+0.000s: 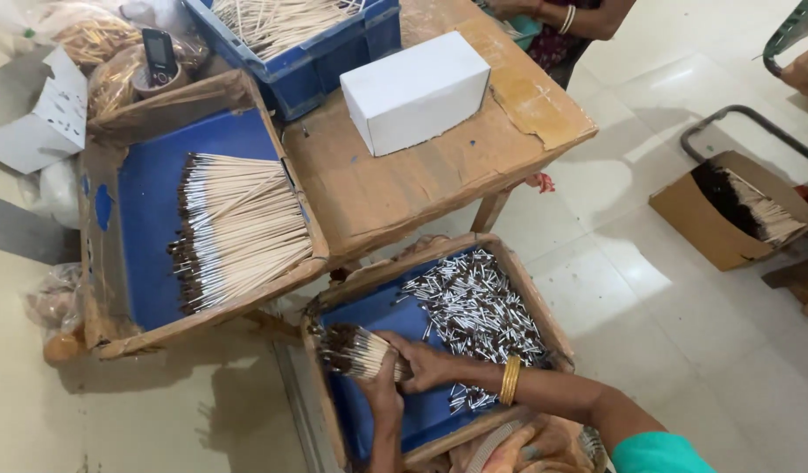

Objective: The person sits on the floor and assembles matchsticks by hand. They pick up a bundle of wooden sticks and repeatedly insert small metal tips into the ends of the sticks, then place the finished items into a blue tray.

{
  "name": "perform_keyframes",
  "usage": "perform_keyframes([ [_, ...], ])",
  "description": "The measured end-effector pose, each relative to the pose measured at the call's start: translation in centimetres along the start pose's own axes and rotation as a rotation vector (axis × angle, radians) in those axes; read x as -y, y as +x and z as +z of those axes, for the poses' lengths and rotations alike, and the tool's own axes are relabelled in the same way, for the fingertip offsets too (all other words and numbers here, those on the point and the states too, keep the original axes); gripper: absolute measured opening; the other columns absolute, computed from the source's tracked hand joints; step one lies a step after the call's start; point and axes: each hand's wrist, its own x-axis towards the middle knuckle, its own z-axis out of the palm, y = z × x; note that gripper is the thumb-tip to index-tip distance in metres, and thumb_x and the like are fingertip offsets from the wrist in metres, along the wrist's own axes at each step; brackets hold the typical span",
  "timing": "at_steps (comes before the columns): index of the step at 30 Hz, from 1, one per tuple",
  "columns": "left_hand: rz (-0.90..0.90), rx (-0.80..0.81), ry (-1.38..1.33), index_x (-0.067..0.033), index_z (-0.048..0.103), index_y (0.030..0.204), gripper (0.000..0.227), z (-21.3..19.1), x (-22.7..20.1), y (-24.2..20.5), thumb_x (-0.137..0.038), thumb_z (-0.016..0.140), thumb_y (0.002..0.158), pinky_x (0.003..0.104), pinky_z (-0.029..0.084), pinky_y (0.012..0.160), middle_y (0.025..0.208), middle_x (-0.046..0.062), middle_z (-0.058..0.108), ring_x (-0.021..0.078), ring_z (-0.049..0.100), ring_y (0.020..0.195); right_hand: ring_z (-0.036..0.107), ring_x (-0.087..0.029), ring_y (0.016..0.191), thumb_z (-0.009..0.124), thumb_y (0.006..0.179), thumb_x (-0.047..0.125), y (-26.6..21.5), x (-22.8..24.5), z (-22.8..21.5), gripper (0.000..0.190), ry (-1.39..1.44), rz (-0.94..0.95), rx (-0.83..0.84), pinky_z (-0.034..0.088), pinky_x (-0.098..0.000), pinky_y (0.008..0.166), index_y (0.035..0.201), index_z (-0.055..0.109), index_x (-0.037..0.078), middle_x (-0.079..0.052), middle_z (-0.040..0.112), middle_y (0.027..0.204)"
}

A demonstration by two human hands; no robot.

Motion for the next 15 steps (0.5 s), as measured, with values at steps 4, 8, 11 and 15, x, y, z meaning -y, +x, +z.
perform_keyframes([
  [4,-0.077,-0.14,0.024,-0.0023,0.067,0.113,0.03,0.2,0.4,-0.8,0.004,0.07,0.084,0.026,0.057,0.081,0.106,0.004,0.069,0.0125,0.067,0.091,0.071,-0.03,0.119,0.076,0.076,0.01,0.1,-0.3,0.6,0.098,-0.327,0.005,-0.179,0.058,-0.0382,0.099,0.162,0.028,0.008,-0.019,0.068,0.133],
  [8,-0.169,-0.128,0.167,0.0003,0.069,0.116,0.025,0.4,0.1,-1.9,-0.005,0.074,0.092,0.03,0.053,0.072,0.102,0.005,0.068,0.0139,0.062,0.085,0.073,-0.033,0.101,0.081,0.069,0.013,-0.2,0.0,0.4,0.102,-0.504,0.109,-0.21,0.06,-0.0402,0.084,0.157,0.029,0.009,-0.018,0.073,0.114],
  [11,-0.132,0.014,0.378,0.0012,0.073,0.112,0.028,-1.7,2.4,-2.2,-0.009,0.081,0.087,0.035,0.058,0.08,0.104,0.007,0.074,0.0174,0.068,0.088,0.078,-0.027,0.097,0.076,0.073,0.012,-1.1,0.6,-0.6,0.092,-0.478,0.044,-0.253,0.063,-0.0373,0.083,0.156,0.037,0.007,-0.015,0.076,0.112],
  [15,0.136,0.209,0.568,0.0039,0.063,0.123,0.053,-1.1,0.1,-1.9,-0.013,0.087,0.079,0.039,0.051,0.096,0.118,0.013,0.07,0.0231,0.066,0.108,0.078,-0.026,0.089,0.08,0.073,0.02,-1.1,2.0,-3.4,0.087,-0.552,-0.072,-0.289,0.063,-0.035,0.081,0.149,0.042,0.002,-0.014,0.076,0.106],
])
